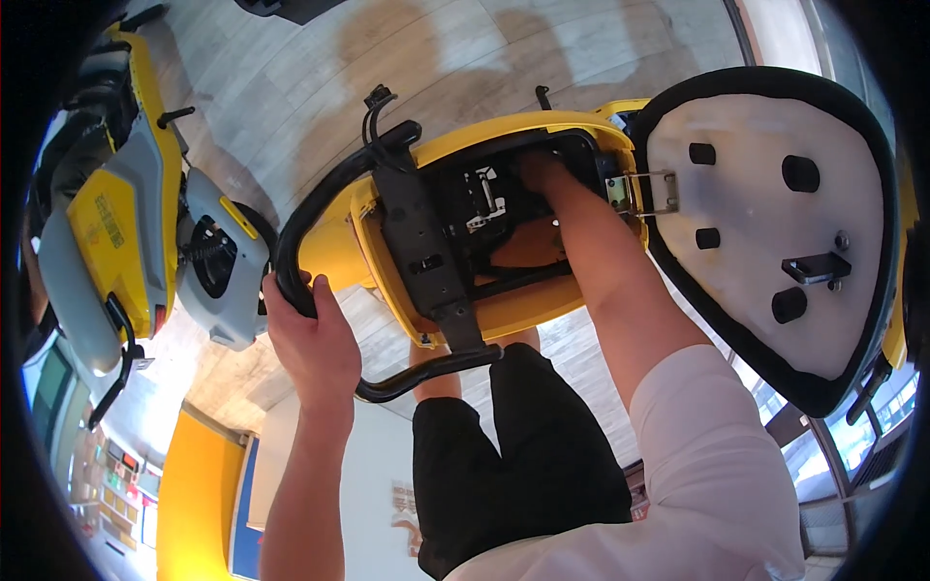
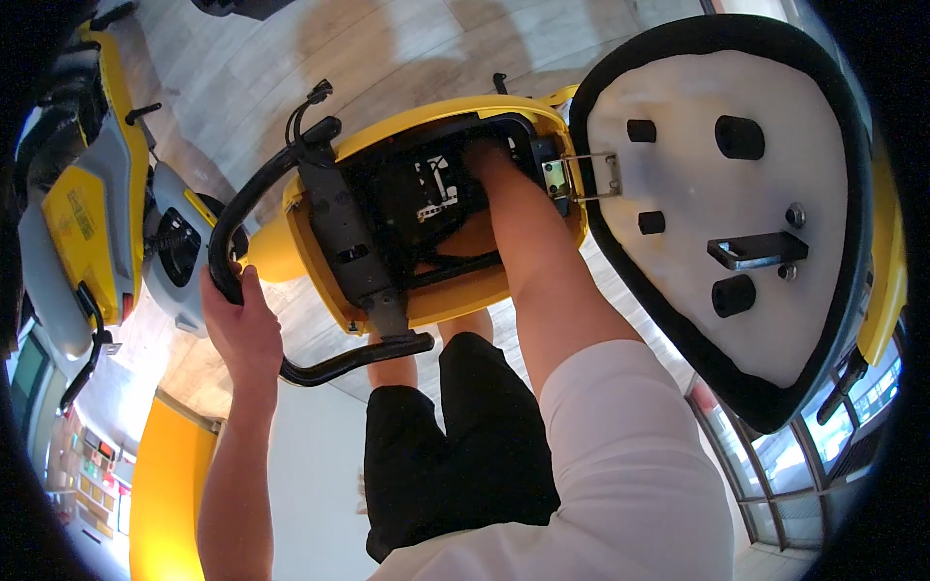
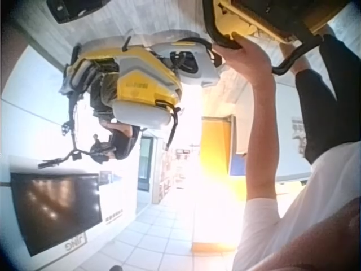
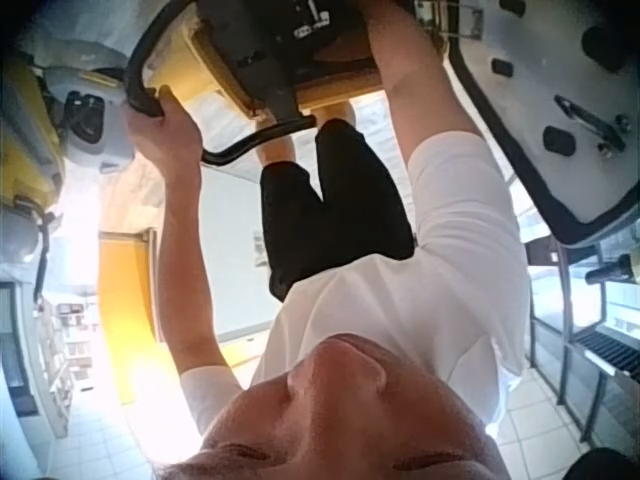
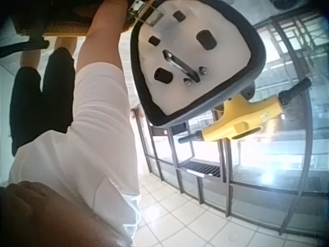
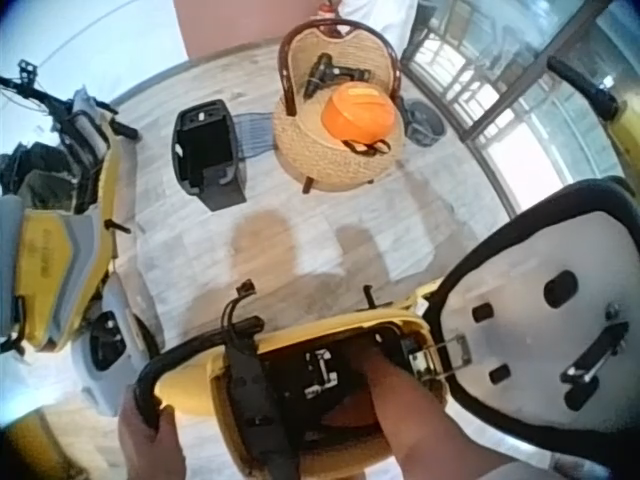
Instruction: Installing and securing a component in the seat compartment of a scooter using an electric screwdriver.
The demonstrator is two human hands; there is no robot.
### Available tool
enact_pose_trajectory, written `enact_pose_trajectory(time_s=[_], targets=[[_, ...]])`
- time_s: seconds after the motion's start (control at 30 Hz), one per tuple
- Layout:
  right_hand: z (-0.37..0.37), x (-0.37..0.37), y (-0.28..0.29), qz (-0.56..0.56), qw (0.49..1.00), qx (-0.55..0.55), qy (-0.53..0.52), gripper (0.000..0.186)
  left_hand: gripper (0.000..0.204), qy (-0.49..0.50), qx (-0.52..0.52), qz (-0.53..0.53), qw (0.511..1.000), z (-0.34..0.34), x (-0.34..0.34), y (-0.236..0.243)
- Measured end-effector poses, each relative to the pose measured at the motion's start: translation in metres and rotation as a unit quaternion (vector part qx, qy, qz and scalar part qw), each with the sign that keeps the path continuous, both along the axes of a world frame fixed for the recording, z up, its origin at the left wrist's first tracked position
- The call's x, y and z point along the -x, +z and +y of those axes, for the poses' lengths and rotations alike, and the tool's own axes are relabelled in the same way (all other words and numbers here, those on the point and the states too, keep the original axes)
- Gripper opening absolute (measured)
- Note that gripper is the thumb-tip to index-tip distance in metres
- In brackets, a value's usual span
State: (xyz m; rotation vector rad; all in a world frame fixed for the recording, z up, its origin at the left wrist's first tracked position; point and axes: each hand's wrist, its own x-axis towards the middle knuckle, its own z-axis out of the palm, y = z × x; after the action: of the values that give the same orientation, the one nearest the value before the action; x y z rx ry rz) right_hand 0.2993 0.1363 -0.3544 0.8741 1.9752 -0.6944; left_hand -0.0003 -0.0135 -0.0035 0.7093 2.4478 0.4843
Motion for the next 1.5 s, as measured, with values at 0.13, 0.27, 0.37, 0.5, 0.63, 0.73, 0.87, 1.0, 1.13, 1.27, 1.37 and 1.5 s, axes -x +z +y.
enact_pose_trajectory(time_s=[0.13, 0.27, 0.37, 0.5, 0.63, 0.73, 0.87, 1.0, 1.13, 1.27, 1.37, 1.5], targets=[[0.003, -0.012, -0.006, 0.018, 0.999, 0.014, 0.046, 0.034, 0.011, 0.000, 0.016, -0.014, 1.000, -0.004, 0.001, -0.002], [0.011, -0.022, -0.008, 0.115, 0.991, -0.050, -0.036, 0.042, 0.011, -0.008, -0.004, -0.010, 1.000, -0.002, 0.000, -0.004], [0.014, 0.009, 0.016, 0.006, 0.991, 0.037, -0.128, 0.046, 0.013, 0.008, 0.026, -0.017, 0.999, 0.003, 0.000, 0.003], [0.029, -0.001, 0.034, 0.041, 0.985, 0.010, -0.167, 0.071, 0.015, 0.051, 0.044, -0.050, 0.996, 0.012, -0.006, 0.009], [0.034, 0.009, 0.028, -0.016, 0.985, 0.057, -0.161, 0.072, 0.015, 0.052, 0.050, -0.049, 0.996, 0.008, -0.003, 0.006], [0.032, 0.011, 0.028, -0.038, 0.985, 0.091, -0.143, 0.073, 0.014, 0.047, 0.065, -0.042, 0.996, 0.002, 0.000, 0.002], [0.024, 0.013, 0.017, -0.019, 0.988, 0.058, -0.140, 0.070, 0.011, 0.004, 0.011, 0.000, 1.000, -0.007, 0.004, -0.006], [0.022, -0.003, -0.004, -0.010, 0.988, 0.049, -0.146, 0.073, 0.011, 0.002, 0.004, -0.013, 1.000, -0.006, 0.002, -0.008], [0.024, -0.002, -0.005, 0.017, 0.983, 0.050, -0.176, 0.063, 0.011, -0.003, 0.004, -0.006, 1.000, 0.001, -0.001, -0.001], [0.028, 0.010, 0.006, -0.015, 0.981, 0.088, -0.169, 0.079, 0.013, 0.062, 0.047, -0.053, 0.996, 0.007, -0.003, 0.006], [0.028, 0.008, 0.007, -0.002, 0.984, 0.060, -0.165, 0.080, 0.013, 0.064, 0.045, -0.060, 0.995, 0.009, -0.003, 0.009], [0.025, 0.011, 0.008, 0.029, 0.985, 0.051, -0.164, 0.078, 0.014, 0.054, 0.043, -0.051, 0.996, 0.004, 0.000, 0.006]])
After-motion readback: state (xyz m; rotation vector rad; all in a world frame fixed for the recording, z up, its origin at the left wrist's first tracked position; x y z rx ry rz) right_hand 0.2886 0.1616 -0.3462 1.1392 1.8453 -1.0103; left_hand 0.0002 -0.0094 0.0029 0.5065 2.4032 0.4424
